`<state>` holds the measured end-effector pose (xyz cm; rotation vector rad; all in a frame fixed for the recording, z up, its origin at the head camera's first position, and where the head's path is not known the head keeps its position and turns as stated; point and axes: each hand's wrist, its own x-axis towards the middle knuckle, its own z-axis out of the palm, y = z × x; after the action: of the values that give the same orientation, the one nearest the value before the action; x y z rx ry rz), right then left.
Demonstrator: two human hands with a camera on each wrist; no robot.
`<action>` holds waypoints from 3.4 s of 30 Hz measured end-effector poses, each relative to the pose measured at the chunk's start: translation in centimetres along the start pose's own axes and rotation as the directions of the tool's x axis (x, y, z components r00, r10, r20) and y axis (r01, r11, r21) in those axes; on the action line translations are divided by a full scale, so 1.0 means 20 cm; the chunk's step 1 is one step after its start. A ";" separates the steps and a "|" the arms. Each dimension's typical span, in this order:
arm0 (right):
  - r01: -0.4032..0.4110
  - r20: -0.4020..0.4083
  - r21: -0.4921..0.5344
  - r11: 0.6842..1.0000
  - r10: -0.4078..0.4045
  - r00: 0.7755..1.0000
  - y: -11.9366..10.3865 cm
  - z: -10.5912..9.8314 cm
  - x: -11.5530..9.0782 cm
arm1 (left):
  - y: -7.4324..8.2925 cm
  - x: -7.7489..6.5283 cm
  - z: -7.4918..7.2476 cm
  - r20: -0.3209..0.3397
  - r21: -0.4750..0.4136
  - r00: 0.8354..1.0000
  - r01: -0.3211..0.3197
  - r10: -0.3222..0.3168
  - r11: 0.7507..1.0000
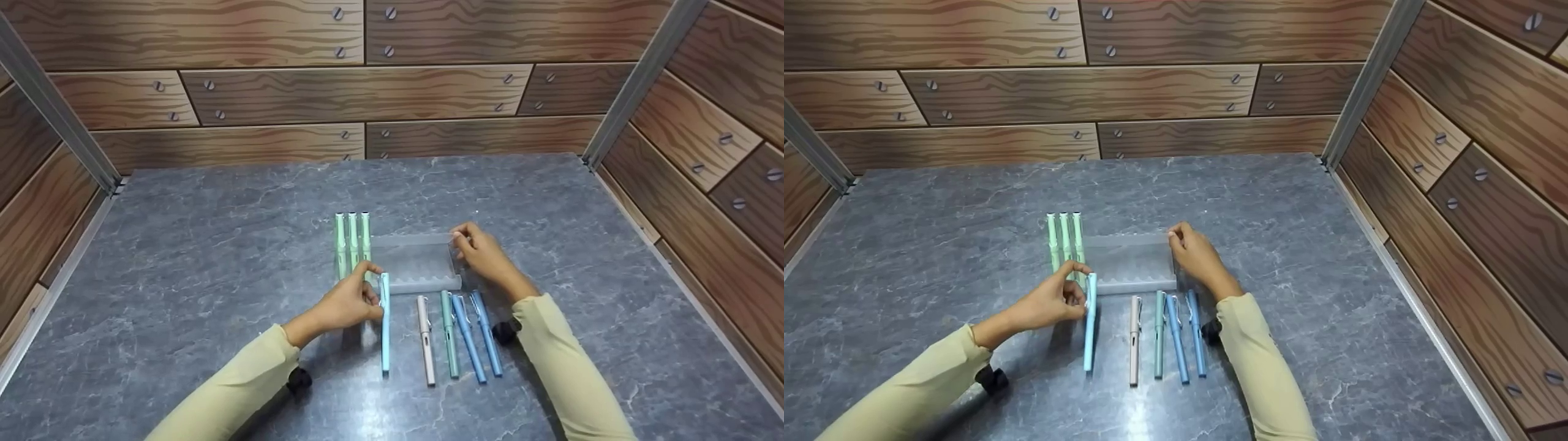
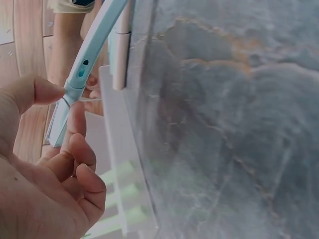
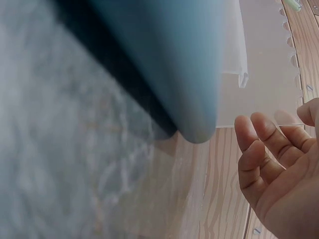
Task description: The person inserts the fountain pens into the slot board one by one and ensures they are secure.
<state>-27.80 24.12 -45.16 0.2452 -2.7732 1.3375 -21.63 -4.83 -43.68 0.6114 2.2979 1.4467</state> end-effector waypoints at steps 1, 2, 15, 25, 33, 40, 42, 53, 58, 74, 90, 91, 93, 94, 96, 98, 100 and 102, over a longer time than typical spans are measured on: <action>-0.002 0.000 0.000 1.000 0.002 1.000 0.00 0.00 0.00 | 0.01 0.00 0.00 -0.005 -0.019 1.000 -0.007 0.007 1.000; -0.002 0.001 0.000 1.000 0.002 1.000 0.00 0.00 0.00 | 0.01 0.00 0.00 -0.012 -0.033 1.000 -0.015 0.015 0.999; 0.008 -0.007 0.000 1.000 -0.008 1.000 0.00 0.00 0.00 | 0.04 0.01 -0.03 -0.157 0.041 0.985 -0.070 0.076 0.997; -0.008 0.008 0.019 1.000 0.008 1.000 0.00 0.00 0.00 | 0.04 0.03 -0.06 -0.260 0.133 0.962 -0.046 0.080 0.990; 0.021 0.007 -0.025 0.999 -0.021 1.000 -0.01 0.00 0.00 | 0.06 0.06 -0.07 -0.363 0.180 0.923 -0.065 0.127 0.982; 0.027 -0.016 -0.024 0.999 -0.028 0.999 0.00 0.00 0.00 | 0.10 0.09 -0.09 -0.408 0.272 0.891 -0.091 0.200 0.958; 0.026 -0.021 -0.020 0.999 -0.027 0.999 0.01 0.01 0.01 | 0.11 0.10 -0.10 -0.416 0.314 0.881 -0.092 0.224 0.945; 0.018 -0.020 -0.011 1.000 -0.019 1.000 0.01 0.01 0.01 | 0.12 0.13 -0.10 -0.471 0.472 0.816 -0.087 0.334 0.877; 0.017 -0.012 0.002 1.000 -0.017 1.000 -0.01 0.00 0.00 | 0.12 0.15 -0.11 -0.487 0.496 0.795 -0.089 0.362 0.864; 0.014 -0.012 -0.005 1.000 -0.014 1.000 0.00 0.00 0.00 | 0.09 0.18 -0.11 -0.529 0.590 0.706 -0.093 0.471 0.802; 0.018 -0.003 -0.008 1.000 -0.018 1.000 0.00 0.01 0.00 | 0.06 0.21 -0.11 -0.524 0.623 0.704 -0.067 0.479 0.779; 0.015 -0.003 -0.011 1.000 -0.015 1.000 -0.01 0.00 0.00 | 0.06 0.21 -0.11 -0.522 0.627 0.705 -0.065 0.481 0.776; 0.008 0.000 -0.022 1.000 -0.008 1.000 -0.01 0.00 0.00 | 0.06 0.21 -0.10 -0.515 0.636 0.708 -0.062 0.483 0.769; 0.005 0.000 -0.028 1.000 -0.005 1.000 -0.01 0.00 0.00 | 0.05 0.22 -0.10 -0.512 0.639 0.710 -0.061 0.484 0.767; -0.006 0.000 -0.033 0.999 0.006 1.000 -0.01 0.00 0.00 | 0.05 0.22 -0.10 -0.506 0.644 0.717 -0.056 0.480 0.763; -0.011 0.003 -0.028 1.000 0.011 1.000 0.00 0.00 0.00 | 0.05 0.22 -0.09 -0.503 0.645 0.724 -0.050 0.473 0.762; -0.014 0.006 -0.018 1.000 0.014 1.000 0.00 0.00 -0.01 | 0.04 0.22 -0.08 -0.501 0.645 0.729 -0.047 0.468 0.763; -0.016 0.008 -0.004 1.000 0.016 1.000 -0.01 0.00 -0.01 | 0.04 0.23 -0.08 -0.497 0.642 0.736 -0.045 0.460 0.766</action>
<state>-27.67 23.99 -45.14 0.2292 -2.7894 1.3377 -26.12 -3.27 -42.68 0.7230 3.4084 1.1148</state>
